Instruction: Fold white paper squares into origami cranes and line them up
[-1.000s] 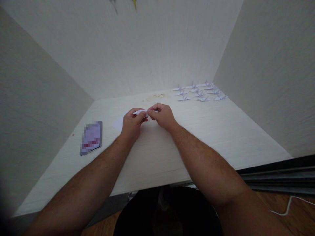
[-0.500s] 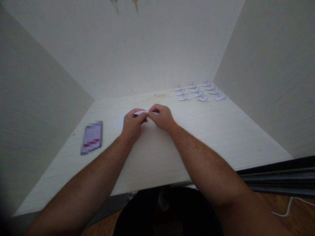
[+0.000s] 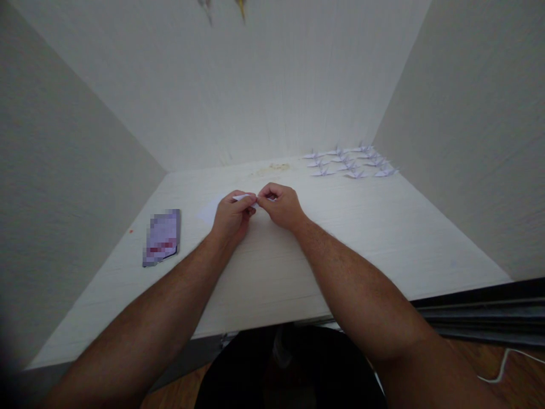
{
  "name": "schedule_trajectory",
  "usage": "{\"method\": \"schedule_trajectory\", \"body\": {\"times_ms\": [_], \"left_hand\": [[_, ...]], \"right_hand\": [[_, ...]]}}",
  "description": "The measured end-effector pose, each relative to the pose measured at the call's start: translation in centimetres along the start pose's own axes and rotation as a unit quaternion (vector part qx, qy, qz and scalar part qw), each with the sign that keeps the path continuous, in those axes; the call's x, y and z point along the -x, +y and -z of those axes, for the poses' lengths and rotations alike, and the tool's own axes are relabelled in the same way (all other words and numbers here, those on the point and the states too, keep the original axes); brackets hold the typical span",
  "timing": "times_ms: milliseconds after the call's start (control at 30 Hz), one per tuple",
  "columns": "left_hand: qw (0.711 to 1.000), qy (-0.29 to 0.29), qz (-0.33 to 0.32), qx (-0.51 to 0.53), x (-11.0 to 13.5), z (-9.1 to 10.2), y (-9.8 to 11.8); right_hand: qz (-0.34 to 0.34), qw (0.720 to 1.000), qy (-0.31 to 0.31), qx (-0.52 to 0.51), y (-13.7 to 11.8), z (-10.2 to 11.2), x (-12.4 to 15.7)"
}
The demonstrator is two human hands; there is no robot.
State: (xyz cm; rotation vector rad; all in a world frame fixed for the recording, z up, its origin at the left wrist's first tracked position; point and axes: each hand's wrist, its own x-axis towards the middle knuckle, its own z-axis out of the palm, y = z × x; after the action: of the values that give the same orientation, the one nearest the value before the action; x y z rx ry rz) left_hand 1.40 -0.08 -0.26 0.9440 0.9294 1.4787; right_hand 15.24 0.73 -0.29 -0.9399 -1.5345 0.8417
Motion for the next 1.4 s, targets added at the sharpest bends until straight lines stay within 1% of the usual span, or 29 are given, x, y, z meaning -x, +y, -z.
{"method": "schedule_trajectory", "body": {"times_ms": [233,333,433,633,767,967,1267,1333,1400], "left_hand": [[1.0,0.002,-0.002,0.002,-0.31,0.18,-0.06],[1.0,-0.016,-0.003,-0.002,-0.43,0.34,-0.14],[0.999,-0.036,0.001,-0.003,-0.34,0.33,-0.1],[0.999,-0.008,-0.018,-0.049,-0.04,0.08,0.04],[0.998,-0.003,-0.028,-0.062,-0.05,0.12,0.0],[0.997,0.011,-0.033,-0.07,-0.14,0.06,-0.07],[0.998,0.021,-0.027,-0.057,-0.22,0.1,-0.11],[0.998,0.013,-0.025,-0.059,-0.23,0.16,-0.15],[0.997,-0.007,-0.021,-0.073,-0.23,0.28,-0.2]], "right_hand": [[-0.005,1.0,-0.002,0.003,0.02,-0.08,0.01],[-0.025,1.0,0.011,0.008,0.08,-0.05,-0.06],[-0.05,0.998,0.022,-0.011,0.15,0.0,-0.15],[-0.063,0.997,0.016,-0.038,0.06,0.05,-0.16],[-0.069,0.996,0.009,-0.047,-0.05,-0.03,-0.09],[-0.05,0.998,-0.003,-0.039,0.0,-0.1,-0.04],[-0.033,0.999,-0.003,-0.014,0.1,-0.09,0.02],[-0.026,1.0,0.001,-0.013,0.08,-0.08,0.01],[-0.024,1.0,0.005,-0.01,0.06,-0.02,-0.01]]}}
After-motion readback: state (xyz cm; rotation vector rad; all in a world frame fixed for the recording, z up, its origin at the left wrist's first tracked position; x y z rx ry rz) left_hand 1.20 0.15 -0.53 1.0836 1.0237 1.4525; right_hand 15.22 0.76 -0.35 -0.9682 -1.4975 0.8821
